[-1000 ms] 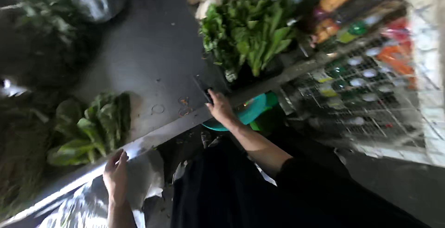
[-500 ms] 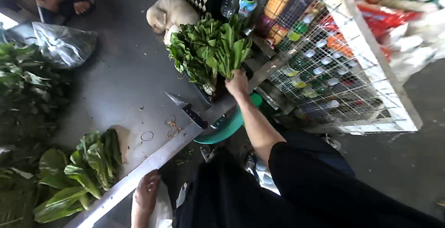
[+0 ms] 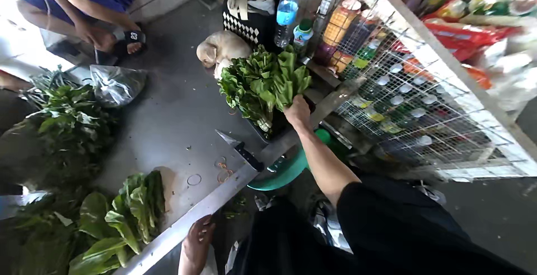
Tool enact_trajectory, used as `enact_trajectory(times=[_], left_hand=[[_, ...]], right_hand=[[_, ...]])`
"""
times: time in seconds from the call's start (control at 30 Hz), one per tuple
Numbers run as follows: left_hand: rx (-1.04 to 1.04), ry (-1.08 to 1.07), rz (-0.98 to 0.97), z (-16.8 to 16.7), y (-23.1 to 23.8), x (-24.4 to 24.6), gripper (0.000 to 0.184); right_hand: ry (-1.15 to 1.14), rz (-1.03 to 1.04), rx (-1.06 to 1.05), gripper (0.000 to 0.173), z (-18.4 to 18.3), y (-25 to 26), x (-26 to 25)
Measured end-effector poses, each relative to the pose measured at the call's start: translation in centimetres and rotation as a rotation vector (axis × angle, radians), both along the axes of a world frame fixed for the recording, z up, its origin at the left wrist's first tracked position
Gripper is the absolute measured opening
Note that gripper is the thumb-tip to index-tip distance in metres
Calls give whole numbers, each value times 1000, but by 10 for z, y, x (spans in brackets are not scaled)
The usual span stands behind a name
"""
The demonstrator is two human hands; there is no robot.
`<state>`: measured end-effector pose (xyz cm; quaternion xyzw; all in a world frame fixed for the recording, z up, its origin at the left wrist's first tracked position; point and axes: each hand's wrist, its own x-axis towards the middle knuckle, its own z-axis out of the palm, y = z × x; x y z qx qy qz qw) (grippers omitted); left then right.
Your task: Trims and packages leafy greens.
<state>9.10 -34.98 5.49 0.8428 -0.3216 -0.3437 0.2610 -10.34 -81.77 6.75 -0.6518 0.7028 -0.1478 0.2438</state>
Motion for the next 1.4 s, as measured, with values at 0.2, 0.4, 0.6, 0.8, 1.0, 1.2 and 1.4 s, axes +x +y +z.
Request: enact_trajectory(times=[0.2,0.4,0.6,0.8,1.0,1.2,1.4], left_hand=[[-254,301,333,8,9,-13,29],[-369,512,313,29,-43,-20,35],[-536,884,587,26,-90,-17,43],[-444,861,889,-20,-68,-5,39],[-461,712,912,-20,-48,-18,38],[-435,702,966,-8,-44,-17,53],[-470,854,1031,1,-46,-3,48]], right_hand=[[-381,46,-115,53,44,34,-32],[-882,256,120,41,50,97,18],[-837,596,517,39,16,216,95],[-370,1186,134,32,-25,265,110],[-404,1442,-105,17,-40,276,108],[-415,1492,-351,16,-46,279,113],[-617,1464,-13,22,-31,276,117]])
